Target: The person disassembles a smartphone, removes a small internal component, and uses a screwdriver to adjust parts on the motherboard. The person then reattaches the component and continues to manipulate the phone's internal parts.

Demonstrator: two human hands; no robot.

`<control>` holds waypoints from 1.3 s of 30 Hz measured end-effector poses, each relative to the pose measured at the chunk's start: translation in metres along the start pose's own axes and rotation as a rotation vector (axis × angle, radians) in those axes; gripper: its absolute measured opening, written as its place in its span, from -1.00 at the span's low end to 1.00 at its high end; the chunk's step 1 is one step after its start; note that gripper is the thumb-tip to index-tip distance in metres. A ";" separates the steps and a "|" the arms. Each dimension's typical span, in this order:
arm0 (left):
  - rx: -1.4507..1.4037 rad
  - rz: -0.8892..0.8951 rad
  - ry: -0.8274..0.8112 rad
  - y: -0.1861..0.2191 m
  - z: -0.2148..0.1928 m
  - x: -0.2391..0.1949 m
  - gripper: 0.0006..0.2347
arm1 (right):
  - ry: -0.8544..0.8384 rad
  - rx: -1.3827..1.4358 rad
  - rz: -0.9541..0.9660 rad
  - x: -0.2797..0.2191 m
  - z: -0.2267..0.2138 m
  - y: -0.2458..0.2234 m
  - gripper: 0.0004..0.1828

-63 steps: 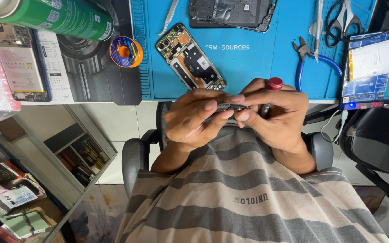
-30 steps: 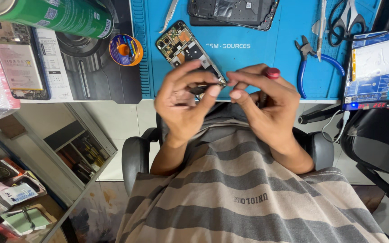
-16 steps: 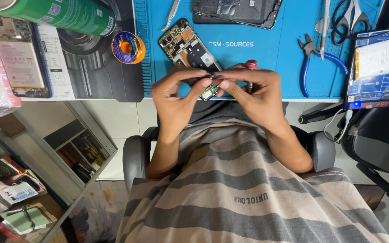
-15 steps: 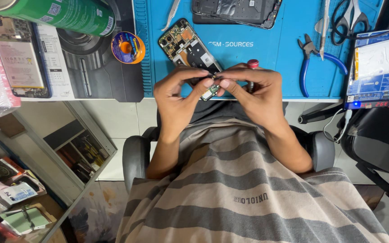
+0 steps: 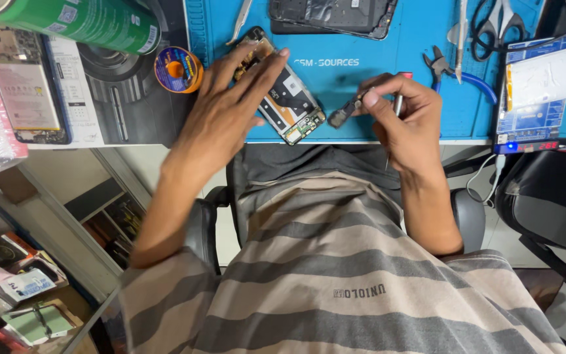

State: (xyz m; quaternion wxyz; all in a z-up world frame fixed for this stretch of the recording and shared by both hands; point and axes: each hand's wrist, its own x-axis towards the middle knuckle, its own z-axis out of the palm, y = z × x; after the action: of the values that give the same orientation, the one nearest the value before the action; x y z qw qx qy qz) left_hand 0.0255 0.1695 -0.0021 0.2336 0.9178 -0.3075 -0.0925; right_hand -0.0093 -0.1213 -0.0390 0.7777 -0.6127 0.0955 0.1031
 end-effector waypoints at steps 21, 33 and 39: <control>0.123 0.362 -0.065 -0.018 0.016 0.057 0.12 | 0.094 0.072 0.071 0.008 -0.040 0.000 -0.72; 0.046 0.207 0.049 0.038 0.058 0.064 0.00 | 0.088 -0.517 -0.239 0.010 -0.050 -0.010 -0.82; -0.001 0.159 0.007 0.038 0.062 0.062 -0.11 | 0.106 -0.539 -0.132 0.013 -0.049 0.002 -0.78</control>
State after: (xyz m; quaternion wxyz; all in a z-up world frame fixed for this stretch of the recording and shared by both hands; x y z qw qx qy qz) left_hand 0.0357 0.0820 -0.0393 0.2416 0.8906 -0.3787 -0.0708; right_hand 0.0012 -0.1684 -0.0552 0.5856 -0.8069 0.0651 0.0416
